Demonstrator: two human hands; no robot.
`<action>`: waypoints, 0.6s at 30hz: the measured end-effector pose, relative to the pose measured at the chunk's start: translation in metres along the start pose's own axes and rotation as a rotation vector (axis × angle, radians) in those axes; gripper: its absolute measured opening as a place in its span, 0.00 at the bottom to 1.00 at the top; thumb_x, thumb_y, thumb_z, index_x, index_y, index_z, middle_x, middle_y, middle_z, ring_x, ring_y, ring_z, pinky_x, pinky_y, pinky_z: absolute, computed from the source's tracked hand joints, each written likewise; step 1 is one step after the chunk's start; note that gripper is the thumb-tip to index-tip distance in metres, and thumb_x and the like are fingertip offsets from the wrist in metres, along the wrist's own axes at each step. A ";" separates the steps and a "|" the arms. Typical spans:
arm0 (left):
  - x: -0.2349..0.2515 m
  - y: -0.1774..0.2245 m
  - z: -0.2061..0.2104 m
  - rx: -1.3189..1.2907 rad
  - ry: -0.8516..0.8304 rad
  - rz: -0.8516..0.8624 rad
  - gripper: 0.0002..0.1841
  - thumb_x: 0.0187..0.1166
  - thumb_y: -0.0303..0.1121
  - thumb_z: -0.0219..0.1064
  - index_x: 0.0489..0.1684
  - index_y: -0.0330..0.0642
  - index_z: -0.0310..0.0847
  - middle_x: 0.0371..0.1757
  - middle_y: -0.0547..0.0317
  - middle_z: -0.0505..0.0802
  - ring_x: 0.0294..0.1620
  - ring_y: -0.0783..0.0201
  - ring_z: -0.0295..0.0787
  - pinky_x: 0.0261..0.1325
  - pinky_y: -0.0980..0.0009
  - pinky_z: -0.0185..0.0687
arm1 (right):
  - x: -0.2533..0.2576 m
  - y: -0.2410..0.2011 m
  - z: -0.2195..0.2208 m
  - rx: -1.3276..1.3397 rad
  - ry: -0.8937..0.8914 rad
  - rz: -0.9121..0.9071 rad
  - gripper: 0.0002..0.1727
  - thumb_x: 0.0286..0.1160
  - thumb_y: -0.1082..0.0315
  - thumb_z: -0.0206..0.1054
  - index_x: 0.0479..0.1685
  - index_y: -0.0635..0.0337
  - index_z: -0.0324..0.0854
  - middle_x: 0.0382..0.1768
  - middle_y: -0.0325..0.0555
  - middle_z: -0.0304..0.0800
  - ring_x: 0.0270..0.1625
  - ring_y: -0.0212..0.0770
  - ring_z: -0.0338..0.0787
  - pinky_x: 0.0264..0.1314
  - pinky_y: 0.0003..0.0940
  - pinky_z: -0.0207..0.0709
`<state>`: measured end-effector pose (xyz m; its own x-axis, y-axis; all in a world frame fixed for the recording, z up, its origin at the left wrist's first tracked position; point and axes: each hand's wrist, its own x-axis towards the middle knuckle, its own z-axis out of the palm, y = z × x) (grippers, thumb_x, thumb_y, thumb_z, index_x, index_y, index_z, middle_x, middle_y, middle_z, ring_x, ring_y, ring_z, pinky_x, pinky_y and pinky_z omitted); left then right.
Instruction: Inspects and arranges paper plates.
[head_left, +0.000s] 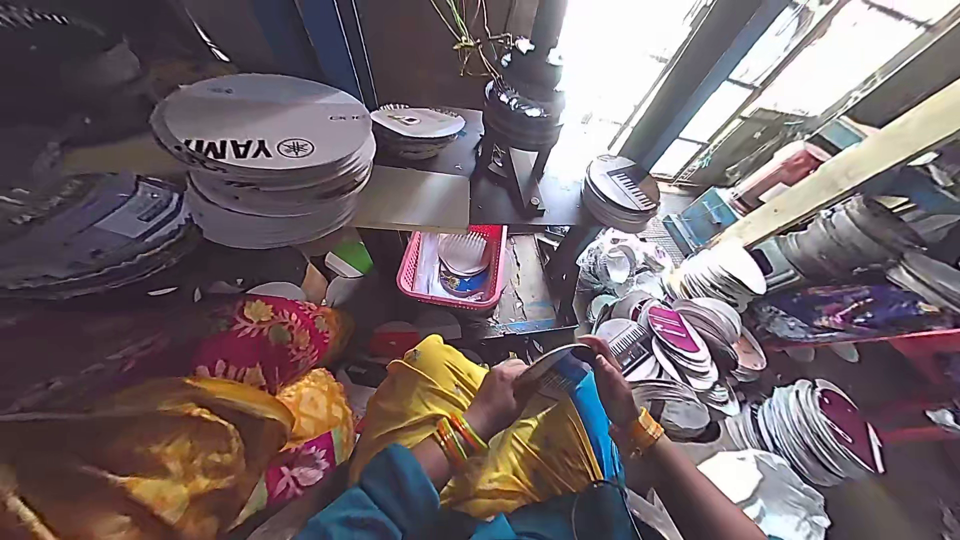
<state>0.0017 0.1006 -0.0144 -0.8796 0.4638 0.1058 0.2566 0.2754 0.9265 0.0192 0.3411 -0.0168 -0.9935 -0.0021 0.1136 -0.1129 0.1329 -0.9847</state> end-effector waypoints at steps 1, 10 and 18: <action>0.000 0.002 -0.005 -0.085 0.055 -0.098 0.15 0.77 0.33 0.70 0.44 0.25 0.88 0.44 0.41 0.94 0.51 0.53 0.93 0.63 0.55 0.85 | 0.004 -0.006 -0.002 -0.026 0.023 0.024 0.27 0.79 0.55 0.53 0.65 0.70 0.73 0.59 0.41 0.83 0.62 0.26 0.82 0.68 0.27 0.77; -0.010 0.032 -0.071 -0.511 0.553 -0.328 0.12 0.72 0.23 0.74 0.49 0.26 0.84 0.41 0.57 0.95 0.45 0.78 0.91 0.57 0.77 0.87 | 0.090 -0.080 0.039 0.064 -0.119 0.166 0.11 0.64 0.83 0.60 0.37 0.61 0.86 0.29 0.30 0.92 0.30 0.24 0.88 0.35 0.23 0.85; -0.031 0.112 -0.142 -0.312 0.678 -0.607 0.19 0.88 0.20 0.48 0.72 0.15 0.67 0.53 0.34 0.84 0.45 0.61 0.81 0.55 0.73 0.76 | 0.224 -0.095 0.129 0.252 0.277 0.345 0.09 0.78 0.81 0.63 0.53 0.76 0.81 0.33 0.52 0.86 0.31 0.38 0.85 0.38 0.34 0.85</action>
<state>0.0008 -0.0023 0.1371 -0.8970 -0.2963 -0.3280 -0.3510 0.0265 0.9360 -0.1940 0.1998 0.0852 -0.9365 0.2675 -0.2268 0.1877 -0.1642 -0.9684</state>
